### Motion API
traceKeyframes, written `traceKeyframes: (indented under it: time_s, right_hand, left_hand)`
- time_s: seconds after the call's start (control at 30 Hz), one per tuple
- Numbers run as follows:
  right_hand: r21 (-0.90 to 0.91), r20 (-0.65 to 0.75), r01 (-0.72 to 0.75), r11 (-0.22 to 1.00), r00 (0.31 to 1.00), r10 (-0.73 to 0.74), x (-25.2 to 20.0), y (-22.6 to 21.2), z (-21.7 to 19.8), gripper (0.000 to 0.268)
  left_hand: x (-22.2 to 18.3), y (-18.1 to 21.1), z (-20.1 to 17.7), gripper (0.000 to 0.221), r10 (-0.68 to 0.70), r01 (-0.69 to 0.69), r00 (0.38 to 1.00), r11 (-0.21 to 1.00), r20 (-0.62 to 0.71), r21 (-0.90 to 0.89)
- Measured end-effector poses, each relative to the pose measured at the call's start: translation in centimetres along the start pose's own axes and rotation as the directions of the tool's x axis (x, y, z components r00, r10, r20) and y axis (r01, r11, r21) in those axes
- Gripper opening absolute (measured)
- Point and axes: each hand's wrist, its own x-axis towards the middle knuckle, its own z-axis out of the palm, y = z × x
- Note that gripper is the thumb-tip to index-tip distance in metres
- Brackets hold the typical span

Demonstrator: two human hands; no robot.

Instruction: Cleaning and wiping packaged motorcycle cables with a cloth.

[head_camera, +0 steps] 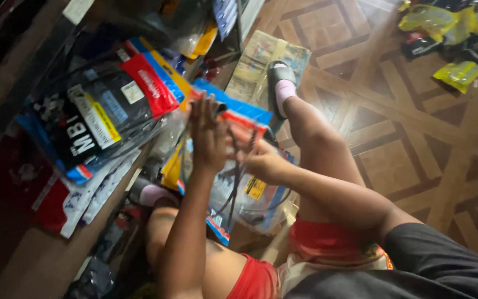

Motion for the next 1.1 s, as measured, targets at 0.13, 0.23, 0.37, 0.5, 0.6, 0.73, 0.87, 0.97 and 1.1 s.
traceKeyframes:
  time_s: [0.13, 0.23, 0.37, 0.5, 0.6, 0.73, 0.87, 0.97, 1.1]
  right_hand:
    - [0.098, -0.334, 0.204, 0.974, 0.929, -0.161, -0.9, -2.0, -1.5, 0.048]
    - [0.16, -0.447, 0.305, 0.939, 0.87, -0.206, -1.8, -3.2, -3.8, 0.058]
    - [0.183, -0.267, 0.355, 0.917, 0.915, -0.301, -1.3, -7.7, -0.5, 0.07]
    - [0.321, -0.064, 0.352, 0.879, 0.934, -0.35, -0.7, -7.7, -3.9, 0.068]
    - [-0.475, -0.308, 0.399, 0.784, 0.76, -0.573, 0.0, -7.9, -6.0, 0.06]
    - [-0.56, -0.498, 0.21, 0.801, 0.688, -0.528, -0.4, -7.6, -9.1, 0.058]
    - [-0.02, -0.413, 0.074, 0.997, 0.908, -0.075, -1.8, -11.3, -3.0, 0.076]
    - [-0.112, -0.175, 0.171, 0.979, 0.966, -0.189, -2.8, -11.6, -3.3, 0.1]
    - [0.032, -0.119, 0.087, 0.996, 0.989, -0.082, -3.3, -12.3, -2.8, 0.11]
  left_hand:
    - [-0.9, 4.0, -0.6, 0.055, -0.067, 0.1, 0.967, 0.988, 0.245, -0.122]
    - [-2.2, 5.5, -0.2, 0.068, 0.074, -0.06, 0.964, 0.996, 0.256, -0.06]
    - [-3.3, 3.5, 0.4, 0.071, 0.114, -0.119, 0.974, 0.993, 0.195, 0.016]
    - [-3.5, 1.2, -1.5, 0.065, -0.013, 0.016, 0.999, 0.998, 0.046, -0.06]
    - [-2.4, 0.5, -3.0, 0.043, -0.16, 0.125, 0.962, 0.978, -0.22, -0.167]
    - [-2.1, -0.4, -4.8, 0.026, -0.591, 0.342, 0.792, 0.636, -0.152, -0.692]
    - [-3.0, -1.4, -4.1, 0.027, -0.664, 0.427, 0.748, 0.505, -0.021, -0.75]
    - [-3.5, 0.0, -3.0, 0.024, -0.598, 0.487, 0.795, 0.732, -0.106, -0.476]
    - [-2.7, 2.3, -3.3, 0.043, -0.336, 0.31, 0.917, 0.939, -0.216, -0.147]
